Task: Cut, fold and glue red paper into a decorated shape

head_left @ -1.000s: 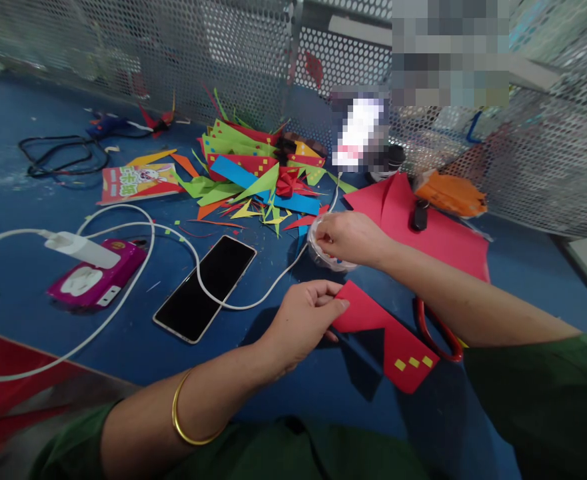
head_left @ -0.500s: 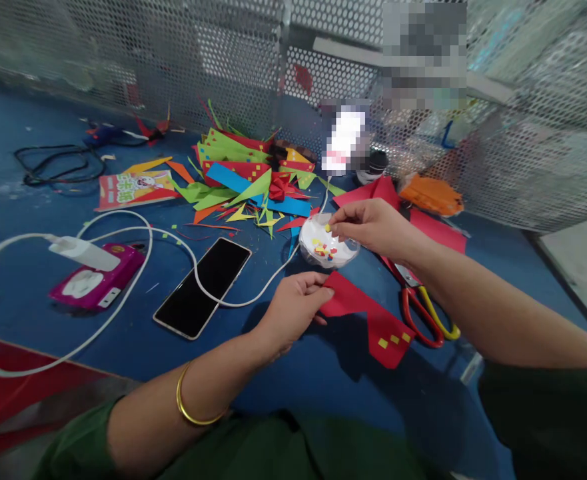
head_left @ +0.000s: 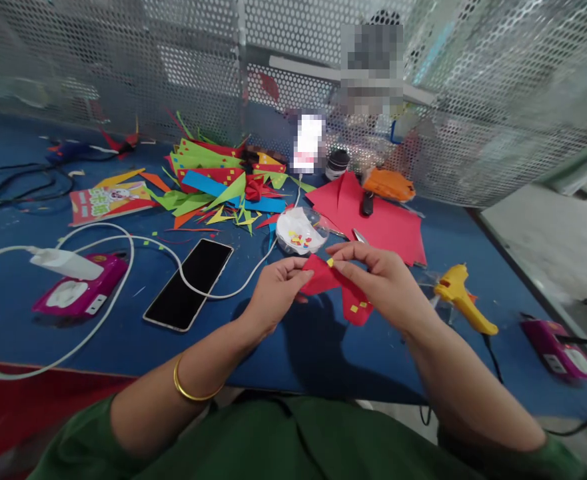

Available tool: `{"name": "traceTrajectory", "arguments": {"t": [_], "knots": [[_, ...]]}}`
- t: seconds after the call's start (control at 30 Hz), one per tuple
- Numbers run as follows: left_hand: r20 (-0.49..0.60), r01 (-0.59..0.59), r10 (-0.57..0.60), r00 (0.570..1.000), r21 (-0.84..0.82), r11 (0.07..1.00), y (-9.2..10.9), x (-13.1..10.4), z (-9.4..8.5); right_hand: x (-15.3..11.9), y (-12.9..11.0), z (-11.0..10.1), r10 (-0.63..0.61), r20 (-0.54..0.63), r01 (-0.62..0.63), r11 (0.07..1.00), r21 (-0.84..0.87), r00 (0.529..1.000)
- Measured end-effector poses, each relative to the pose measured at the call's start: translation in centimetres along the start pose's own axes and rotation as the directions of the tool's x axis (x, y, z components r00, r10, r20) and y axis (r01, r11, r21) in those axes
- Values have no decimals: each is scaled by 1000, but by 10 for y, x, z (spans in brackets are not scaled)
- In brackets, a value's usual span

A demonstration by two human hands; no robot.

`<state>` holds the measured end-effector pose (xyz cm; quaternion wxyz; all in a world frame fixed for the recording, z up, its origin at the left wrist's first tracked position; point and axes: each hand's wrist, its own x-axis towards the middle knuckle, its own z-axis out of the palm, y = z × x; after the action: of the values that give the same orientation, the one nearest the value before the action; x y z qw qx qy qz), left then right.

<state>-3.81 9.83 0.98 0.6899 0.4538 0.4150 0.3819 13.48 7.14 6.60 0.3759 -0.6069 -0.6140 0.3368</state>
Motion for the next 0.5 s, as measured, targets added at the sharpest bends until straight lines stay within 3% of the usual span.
{"name": "traceTrajectory", "arguments": {"t": [0.17, 0.3, 0.5], "knots": [[-9, -16, 16, 1000, 48, 999, -3, 0, 2, -4, 25, 11, 80, -68, -69, 985, 155, 994], [-9, -2, 2, 1000, 52, 999, -5, 2, 2, -3, 33, 16, 95, -48, -84, 976, 200, 994], [11, 60, -61, 998, 35, 998, -5, 1, 4, -5, 37, 13, 66, -33, -65, 998, 20, 997]]}}
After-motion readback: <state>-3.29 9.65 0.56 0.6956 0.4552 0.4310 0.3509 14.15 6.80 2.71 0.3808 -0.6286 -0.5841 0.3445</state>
